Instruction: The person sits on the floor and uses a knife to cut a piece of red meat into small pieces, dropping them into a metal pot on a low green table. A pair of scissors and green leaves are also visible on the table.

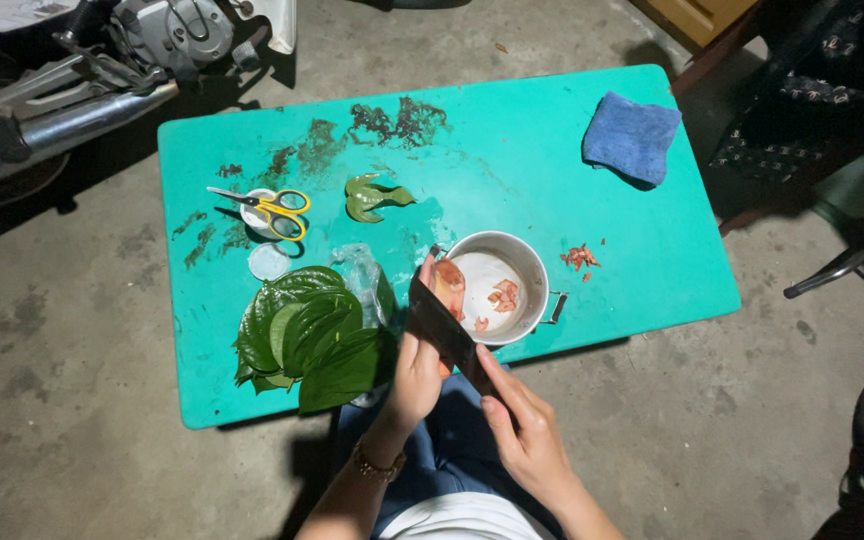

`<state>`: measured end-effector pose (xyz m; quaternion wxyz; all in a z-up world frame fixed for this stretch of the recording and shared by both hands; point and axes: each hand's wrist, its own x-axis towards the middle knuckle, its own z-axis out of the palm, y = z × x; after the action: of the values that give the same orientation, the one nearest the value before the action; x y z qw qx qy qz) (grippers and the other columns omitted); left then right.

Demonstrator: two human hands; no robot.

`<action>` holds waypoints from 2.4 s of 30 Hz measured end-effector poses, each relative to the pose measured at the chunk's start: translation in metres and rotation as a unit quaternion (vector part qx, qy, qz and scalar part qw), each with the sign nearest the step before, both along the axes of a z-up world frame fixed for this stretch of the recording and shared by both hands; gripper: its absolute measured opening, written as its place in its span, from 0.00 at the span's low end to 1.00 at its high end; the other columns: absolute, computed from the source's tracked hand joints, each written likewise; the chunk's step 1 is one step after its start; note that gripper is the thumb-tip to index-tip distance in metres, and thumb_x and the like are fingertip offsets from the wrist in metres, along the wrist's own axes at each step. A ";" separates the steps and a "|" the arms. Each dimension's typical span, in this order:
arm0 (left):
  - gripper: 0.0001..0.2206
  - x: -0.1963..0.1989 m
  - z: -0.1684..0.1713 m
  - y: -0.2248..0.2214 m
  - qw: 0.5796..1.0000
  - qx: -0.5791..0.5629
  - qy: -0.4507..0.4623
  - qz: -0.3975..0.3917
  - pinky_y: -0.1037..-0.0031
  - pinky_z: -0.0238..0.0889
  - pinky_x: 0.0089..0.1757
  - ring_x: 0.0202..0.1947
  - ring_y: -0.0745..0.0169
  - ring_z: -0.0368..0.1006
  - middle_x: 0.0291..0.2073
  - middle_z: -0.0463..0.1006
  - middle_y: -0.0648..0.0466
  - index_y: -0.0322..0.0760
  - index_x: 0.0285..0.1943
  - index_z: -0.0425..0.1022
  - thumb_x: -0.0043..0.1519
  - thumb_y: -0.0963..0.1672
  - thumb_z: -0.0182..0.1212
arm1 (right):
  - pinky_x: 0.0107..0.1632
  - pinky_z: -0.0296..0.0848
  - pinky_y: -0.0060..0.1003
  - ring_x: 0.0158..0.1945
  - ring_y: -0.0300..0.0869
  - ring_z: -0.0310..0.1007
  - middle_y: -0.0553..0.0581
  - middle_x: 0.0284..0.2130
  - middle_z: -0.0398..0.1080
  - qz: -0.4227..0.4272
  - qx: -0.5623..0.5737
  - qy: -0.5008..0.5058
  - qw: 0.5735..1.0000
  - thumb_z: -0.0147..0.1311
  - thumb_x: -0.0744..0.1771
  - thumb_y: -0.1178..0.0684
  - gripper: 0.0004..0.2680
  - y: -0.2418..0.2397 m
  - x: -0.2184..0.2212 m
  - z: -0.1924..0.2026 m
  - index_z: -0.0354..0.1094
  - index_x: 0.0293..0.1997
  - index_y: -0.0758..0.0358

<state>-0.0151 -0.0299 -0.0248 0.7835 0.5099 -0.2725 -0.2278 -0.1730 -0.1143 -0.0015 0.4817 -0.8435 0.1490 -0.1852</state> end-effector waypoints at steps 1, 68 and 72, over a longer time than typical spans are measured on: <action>0.26 0.000 0.001 0.000 1.000 0.003 -0.029 0.009 0.67 0.33 0.72 0.80 0.56 0.37 0.81 0.42 0.44 0.27 0.81 0.37 0.73 0.40 0.35 | 0.62 0.68 0.39 0.62 0.52 0.75 0.66 0.61 0.71 -0.002 0.001 -0.005 1.000 0.50 0.69 0.57 0.18 0.000 0.001 -0.001 0.61 0.69 0.65; 0.25 0.001 0.017 0.012 0.942 -0.040 0.235 -0.237 0.74 0.66 0.39 0.38 0.62 0.72 0.45 0.75 0.47 0.27 0.77 0.57 0.75 0.48 0.40 | 0.16 0.56 0.28 0.13 0.34 0.55 0.54 0.21 0.62 -0.036 0.481 -0.008 0.876 0.38 0.72 0.46 0.18 -0.075 0.017 -0.021 0.53 0.71 0.60; 0.24 0.006 0.013 0.010 0.947 -0.031 0.223 -0.230 0.76 0.67 0.33 0.37 0.62 0.75 0.45 0.76 0.47 0.27 0.75 0.58 0.74 0.48 0.40 | 0.15 0.55 0.29 0.12 0.34 0.53 0.54 0.18 0.60 -0.041 0.474 0.023 0.879 0.38 0.72 0.45 0.16 -0.076 0.027 -0.024 0.54 0.68 0.56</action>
<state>-0.0093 -0.0194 -0.0118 0.7661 0.3454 -0.2075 -0.5008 -0.1462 -0.1901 -0.0252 0.8126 -0.5113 0.2642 -0.0923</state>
